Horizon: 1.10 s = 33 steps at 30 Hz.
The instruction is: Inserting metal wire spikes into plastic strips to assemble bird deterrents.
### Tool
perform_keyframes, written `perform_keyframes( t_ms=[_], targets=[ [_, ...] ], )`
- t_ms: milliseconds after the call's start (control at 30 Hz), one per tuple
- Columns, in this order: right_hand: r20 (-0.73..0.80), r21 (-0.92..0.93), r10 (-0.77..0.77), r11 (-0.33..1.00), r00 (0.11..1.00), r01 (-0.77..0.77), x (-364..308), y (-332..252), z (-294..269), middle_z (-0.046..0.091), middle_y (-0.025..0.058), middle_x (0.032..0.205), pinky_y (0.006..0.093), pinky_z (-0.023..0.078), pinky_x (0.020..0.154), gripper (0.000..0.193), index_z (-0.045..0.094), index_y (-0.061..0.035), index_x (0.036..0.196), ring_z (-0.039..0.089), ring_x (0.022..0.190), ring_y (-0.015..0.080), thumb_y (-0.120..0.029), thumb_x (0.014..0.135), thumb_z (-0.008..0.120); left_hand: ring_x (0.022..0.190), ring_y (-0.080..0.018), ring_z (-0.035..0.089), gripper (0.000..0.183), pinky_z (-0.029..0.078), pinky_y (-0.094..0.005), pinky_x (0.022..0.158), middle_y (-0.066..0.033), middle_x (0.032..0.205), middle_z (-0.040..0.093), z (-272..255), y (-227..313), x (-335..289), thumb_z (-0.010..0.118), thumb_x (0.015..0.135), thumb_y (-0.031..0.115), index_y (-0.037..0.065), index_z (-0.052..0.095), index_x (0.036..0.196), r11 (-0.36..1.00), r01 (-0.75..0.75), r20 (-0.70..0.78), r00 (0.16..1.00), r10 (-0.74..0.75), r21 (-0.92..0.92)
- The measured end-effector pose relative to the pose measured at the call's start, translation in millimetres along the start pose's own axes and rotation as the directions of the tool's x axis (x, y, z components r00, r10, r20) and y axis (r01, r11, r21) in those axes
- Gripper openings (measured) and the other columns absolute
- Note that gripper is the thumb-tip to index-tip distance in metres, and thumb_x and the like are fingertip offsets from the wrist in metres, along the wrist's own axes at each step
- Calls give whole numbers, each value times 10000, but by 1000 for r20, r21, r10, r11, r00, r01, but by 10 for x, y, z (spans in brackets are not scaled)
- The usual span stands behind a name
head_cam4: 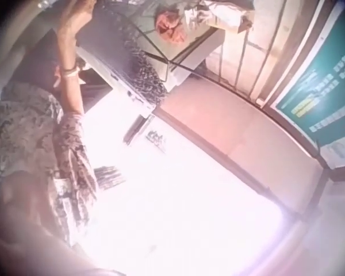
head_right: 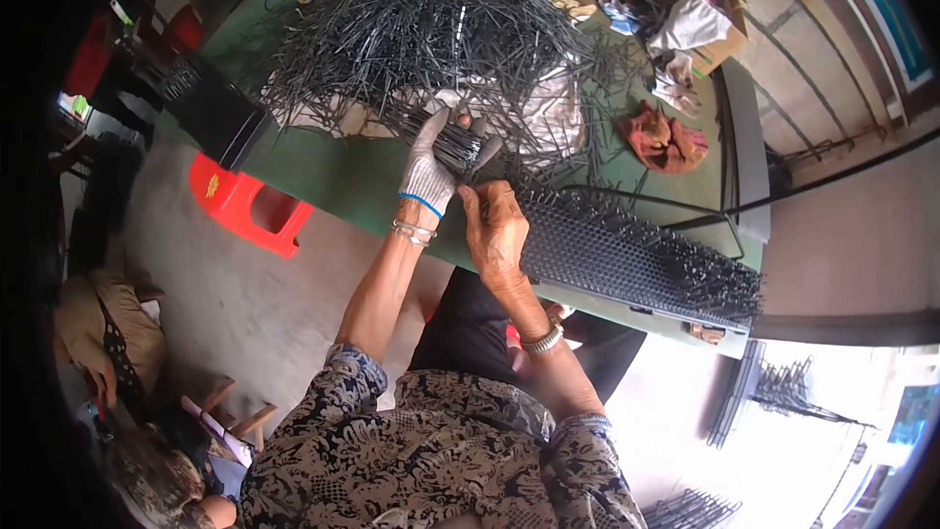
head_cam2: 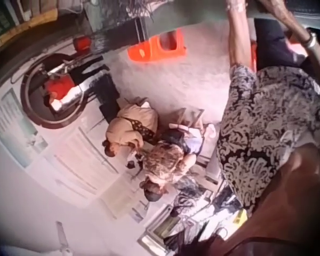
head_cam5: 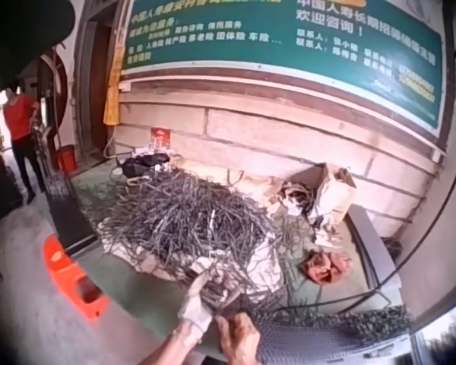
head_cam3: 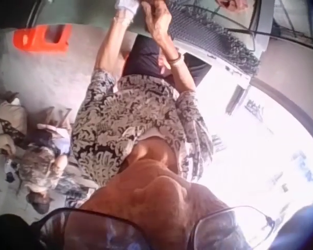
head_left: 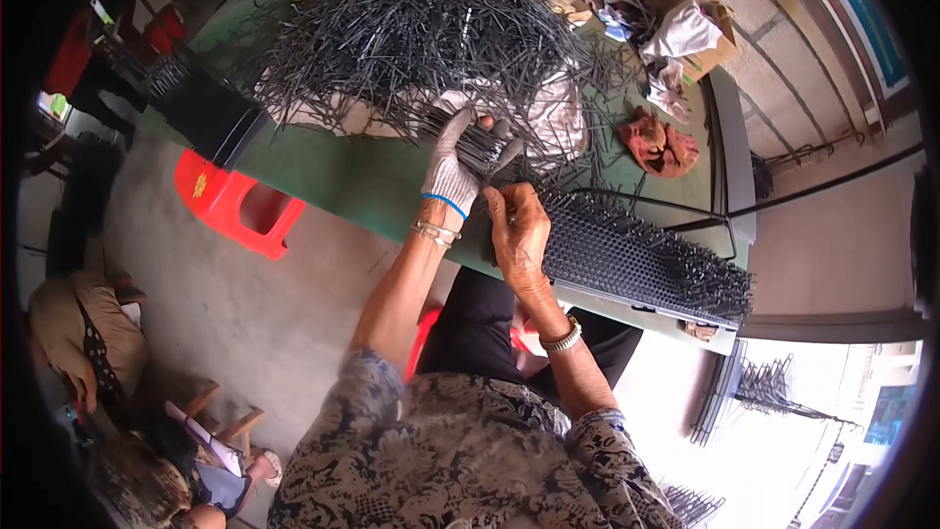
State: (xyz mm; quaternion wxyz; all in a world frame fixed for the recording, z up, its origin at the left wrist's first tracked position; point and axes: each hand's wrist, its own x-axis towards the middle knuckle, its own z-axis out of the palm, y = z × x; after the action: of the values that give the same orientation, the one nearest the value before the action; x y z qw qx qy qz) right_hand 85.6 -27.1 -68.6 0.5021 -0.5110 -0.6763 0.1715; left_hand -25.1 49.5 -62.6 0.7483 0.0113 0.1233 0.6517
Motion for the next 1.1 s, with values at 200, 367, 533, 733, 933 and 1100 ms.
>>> perform_keyframes(
  t_ms=[200, 367, 533, 733, 933, 1100],
  targets=[
    [13, 154, 272, 950, 962, -271, -289, -115, -297, 506, 90, 627, 326, 386, 505, 195, 519, 8, 827, 455, 528, 170, -129, 942, 595, 759, -220, 624, 239, 563, -508, 781, -46, 716, 584, -69, -248, -171, 656, 893, 236, 62, 568, 754, 997, 40, -76, 996, -46, -71],
    [-9, 195, 311, 933, 950, -303, -500, -77, -568, 510, 45, 654, 280, 389, 539, 215, 524, -2, 836, 458, 578, 119, -167, 959, 588, 755, -213, 616, 234, 564, -498, 819, -33, 736, 562, 17, -537, -476, 608, 930, 274, 76, 560, 813, 998, 8, -68, 998, -12, -58],
    [-61, 189, 219, 961, 974, -204, -744, -123, -908, 547, 43, 728, 261, 433, 615, 141, 540, 10, 870, 517, 663, 111, -93, 943, 602, 787, -216, 612, 273, 549, -518, 865, -37, 762, 557, 117, -912, -772, 569, 952, 297, 56, 549, 825, 996, -38, -71, 997, 33, -75],
    [-130, -3, -46, 999, 990, 46, -939, -127, -1239, 562, 112, 801, 298, 456, 622, 90, 534, 19, 900, 562, 670, 207, 59, 868, 607, 830, -227, 635, 252, 525, -542, 891, -36, 752, 565, 169, -1197, -962, 584, 943, 292, 69, 549, 829, 997, 71, -148, 986, -75, -32],
    [-228, -90, 35, 994, 973, -57, -1131, -95, -1506, 598, 63, 780, 264, 431, 577, 52, 569, -1, 923, 553, 660, 133, 49, 908, 567, 801, -221, 634, 233, 528, -542, 870, -30, 742, 563, 159, -1281, -973, 606, 929, 289, 84, 545, 835, 996, 90, -204, 975, -92, -17],
    [-193, 189, 281, 951, 940, -245, -1188, -125, -1653, 637, 47, 833, 176, 403, 552, 79, 527, -22, 998, 498, 633, 32, -75, 1003, 469, 730, -231, 645, 275, 566, -522, 810, -49, 706, 586, 85, -1401, -968, 591, 935, 268, 63, 549, 756, 995, 96, -237, 967, -94, -4]
  ],
)
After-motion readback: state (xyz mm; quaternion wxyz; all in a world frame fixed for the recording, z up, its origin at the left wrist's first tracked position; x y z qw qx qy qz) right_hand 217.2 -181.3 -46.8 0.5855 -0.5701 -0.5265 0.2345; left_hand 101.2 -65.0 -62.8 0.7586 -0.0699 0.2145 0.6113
